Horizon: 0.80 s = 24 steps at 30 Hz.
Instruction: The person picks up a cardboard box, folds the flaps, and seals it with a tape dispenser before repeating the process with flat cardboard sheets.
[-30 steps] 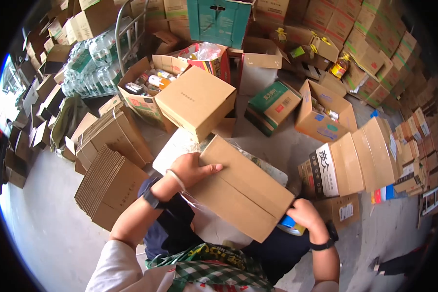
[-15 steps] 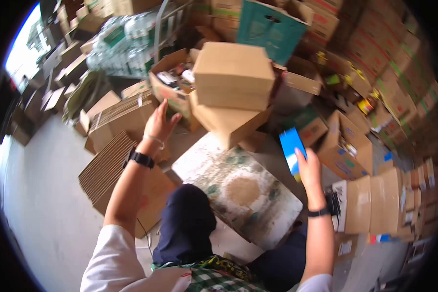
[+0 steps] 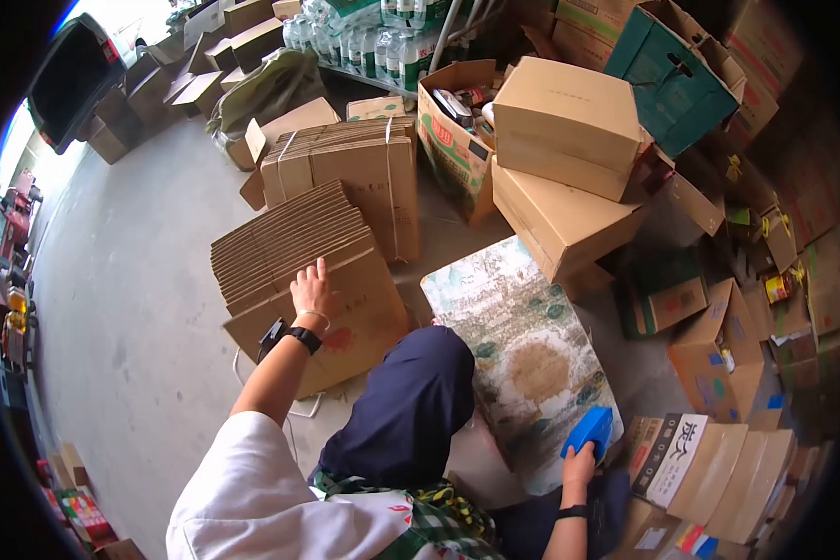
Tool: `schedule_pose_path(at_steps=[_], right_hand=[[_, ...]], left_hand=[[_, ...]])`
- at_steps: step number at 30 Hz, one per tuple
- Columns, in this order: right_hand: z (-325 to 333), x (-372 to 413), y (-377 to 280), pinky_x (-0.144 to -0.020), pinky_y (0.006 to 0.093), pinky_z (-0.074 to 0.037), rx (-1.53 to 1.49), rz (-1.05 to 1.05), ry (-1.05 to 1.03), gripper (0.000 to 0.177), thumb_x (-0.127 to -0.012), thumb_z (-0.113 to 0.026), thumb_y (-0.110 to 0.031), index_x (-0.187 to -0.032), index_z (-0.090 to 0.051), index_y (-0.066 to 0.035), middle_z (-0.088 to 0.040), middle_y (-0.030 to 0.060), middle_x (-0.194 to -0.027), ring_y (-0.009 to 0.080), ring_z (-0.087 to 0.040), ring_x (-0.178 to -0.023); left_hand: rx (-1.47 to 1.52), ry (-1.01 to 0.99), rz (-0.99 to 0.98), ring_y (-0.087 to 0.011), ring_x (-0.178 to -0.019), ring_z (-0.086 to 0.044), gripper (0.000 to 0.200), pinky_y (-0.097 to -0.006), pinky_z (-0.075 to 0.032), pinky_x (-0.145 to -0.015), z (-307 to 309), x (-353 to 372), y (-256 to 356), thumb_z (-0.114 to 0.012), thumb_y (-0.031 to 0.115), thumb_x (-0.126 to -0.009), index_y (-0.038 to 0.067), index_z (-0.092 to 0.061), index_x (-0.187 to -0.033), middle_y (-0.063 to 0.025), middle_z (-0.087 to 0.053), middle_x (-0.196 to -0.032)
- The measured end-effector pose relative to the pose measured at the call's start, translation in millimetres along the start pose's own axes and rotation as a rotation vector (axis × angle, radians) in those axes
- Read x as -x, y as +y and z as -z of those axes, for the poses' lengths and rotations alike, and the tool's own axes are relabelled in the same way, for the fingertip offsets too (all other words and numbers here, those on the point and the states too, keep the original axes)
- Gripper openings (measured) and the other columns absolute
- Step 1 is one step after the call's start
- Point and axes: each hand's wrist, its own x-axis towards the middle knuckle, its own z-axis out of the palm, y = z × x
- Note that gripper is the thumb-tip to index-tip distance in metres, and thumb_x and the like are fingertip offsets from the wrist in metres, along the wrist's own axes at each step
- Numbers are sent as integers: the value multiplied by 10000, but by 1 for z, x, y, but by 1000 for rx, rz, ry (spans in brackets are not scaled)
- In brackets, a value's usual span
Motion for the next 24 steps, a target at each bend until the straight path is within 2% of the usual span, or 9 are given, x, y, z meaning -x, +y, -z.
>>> schedule_pose_path(at_steps=[5, 6, 9, 13, 15, 18, 20, 23, 24], right_hand=[[-3, -4, 4, -733, 504, -466, -13, -24, -54, 367, -812, -636, -225, -1005, -431, 10, -603, 259, -936, 434, -578, -881], [-4, -4, 5, -753, 498, -467, -4, -11, -93, 385, -806, -641, -235, -1017, -437, 14, -603, 253, -961, 430, -577, -897], [51, -1, -22, -830, 473, -449, -49, 64, 3, 471, -790, -649, -245, -1123, -450, 23, -567, 266, -1060, 412, -551, -981], [120, -12, -39, -896, 384, -437, -575, 344, 169, 459, -858, -595, -252, -1205, -458, 16, -543, 224, -1170, 329, -536, -1083], [171, 3, -66, -930, 339, -419, -1025, 435, 38, 421, -907, -547, -235, -1233, -451, 13, -530, 182, -1217, 271, -521, -1121], [233, 51, -114, -973, 382, -382, -1247, 483, -276, 482, -946, -458, -326, -1313, -392, -21, -462, 154, -1312, 236, -463, -1199], [224, 62, -138, -1008, 380, -344, -1155, 560, -281, 593, -936, -467, -363, -1370, -292, 0, -374, 189, -1380, 275, -392, -1263], [173, 51, -160, -1018, 390, -325, -713, 651, 61, 827, -889, -503, -456, -1398, -90, 50, -324, 291, -1360, 387, -348, -1260], [162, 50, -162, -991, 409, -357, -620, 714, 217, 917, -862, -528, -492, -1385, -39, 81, -365, 332, -1304, 429, -398, -1207]], left_hand=[[275, 70, -281, -297, -920, -540, 256, -422, -471, -712, 26, 23, -10, -686, 230, -688, 129, -602, -907, -105, -542, -966], [441, 286, -341, -329, -848, -565, 181, -440, -466, -623, 37, 17, -13, -655, 183, -710, 109, -580, -858, -118, -555, -912], [494, 409, -404, -342, -698, -581, 105, -417, -466, -586, 186, 27, 17, -594, 141, -784, 71, -537, -837, -140, -568, -721], [469, 387, -1132, -298, -715, -611, 234, -389, -499, -626, 321, 75, 68, -617, 85, -720, 103, -611, -953, -84, -613, -772], [562, 371, -1598, -196, -638, -562, 141, -336, -478, -552, 321, 111, 109, -600, 150, -676, 153, -595, -817, -19, -515, -666], [661, 294, -2095, -193, -652, -535, 52, -392, -448, -819, 281, 177, 169, -562, 159, -675, 147, -524, -709, 2, -499, -658], [750, 107, -2291, -198, -729, -535, 48, -414, -385, -919, 254, 204, 194, -548, 164, -678, 144, -528, -717, 10, -499, -675], [655, 80, -2388, -183, -919, -551, 106, -407, -381, -952, 235, 225, 212, -554, 200, -741, 153, -558, -835, -10, -563, -888], [695, 183, -2327, -179, -1106, -503, 292, -400, -355, -1000, 234, 223, 212, -535, 248, -770, 171, -581, -1048, -41, -542, -1142]])
